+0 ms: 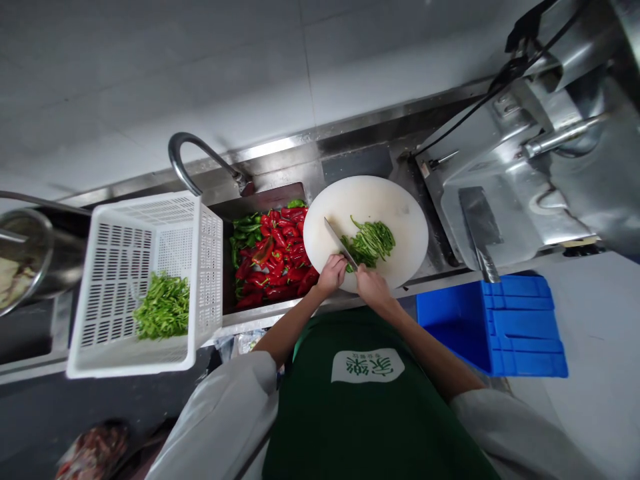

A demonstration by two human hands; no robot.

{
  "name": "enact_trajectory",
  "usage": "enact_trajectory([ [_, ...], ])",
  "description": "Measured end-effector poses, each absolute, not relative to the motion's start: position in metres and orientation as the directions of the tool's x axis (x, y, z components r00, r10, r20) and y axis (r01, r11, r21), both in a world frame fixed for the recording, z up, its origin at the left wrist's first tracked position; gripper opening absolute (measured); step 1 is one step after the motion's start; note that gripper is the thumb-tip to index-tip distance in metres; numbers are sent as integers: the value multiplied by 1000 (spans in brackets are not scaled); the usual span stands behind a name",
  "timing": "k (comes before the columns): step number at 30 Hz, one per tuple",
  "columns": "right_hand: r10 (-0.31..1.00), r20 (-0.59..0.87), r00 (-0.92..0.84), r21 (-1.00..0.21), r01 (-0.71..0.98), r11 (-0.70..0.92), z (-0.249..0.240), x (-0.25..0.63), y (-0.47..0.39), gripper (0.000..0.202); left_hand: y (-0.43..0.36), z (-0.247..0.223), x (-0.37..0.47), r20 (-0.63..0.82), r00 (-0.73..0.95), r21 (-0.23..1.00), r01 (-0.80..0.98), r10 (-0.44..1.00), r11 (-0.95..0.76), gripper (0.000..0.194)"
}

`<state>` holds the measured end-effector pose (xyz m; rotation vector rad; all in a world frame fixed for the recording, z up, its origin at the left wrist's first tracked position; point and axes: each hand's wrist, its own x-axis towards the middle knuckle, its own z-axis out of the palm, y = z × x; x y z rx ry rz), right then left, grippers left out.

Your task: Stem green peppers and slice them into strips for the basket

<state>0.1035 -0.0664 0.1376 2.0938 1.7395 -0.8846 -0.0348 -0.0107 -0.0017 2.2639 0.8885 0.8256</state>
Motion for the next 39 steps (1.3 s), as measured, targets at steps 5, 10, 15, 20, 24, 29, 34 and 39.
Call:
enact_trajectory([
  [5,777,-626,74,-156,964,-217,151,114,-76,30,-11,-3,-33,336,590,677,390,734,-624,27],
  [10,777,-624,80,-173,956,-238,140,107,-71,29,-12,-2,-37,360,586,681,367,726,-634,29],
  [15,783,-617,83,-193,948,-253,130,124,-60,31,-9,7,-44,353,638,674,334,685,-659,27],
  [20,775,-620,119,-145,954,-263,134,144,-72,33,0,10,-33,345,623,670,360,702,-649,23],
  [24,772,-627,108,-136,960,-245,136,140,-75,32,1,10,-30,360,602,676,358,713,-644,23],
  [29,786,-614,79,-119,975,-190,137,136,-84,34,-2,7,-31,348,603,674,371,718,-639,26],
  [34,783,-619,65,-111,979,-169,135,130,-85,36,-2,2,-30,322,627,697,350,709,-626,28],
  [39,770,-635,66,-137,971,-196,138,129,-75,31,-2,-2,-30,326,619,701,349,715,-622,30],
])
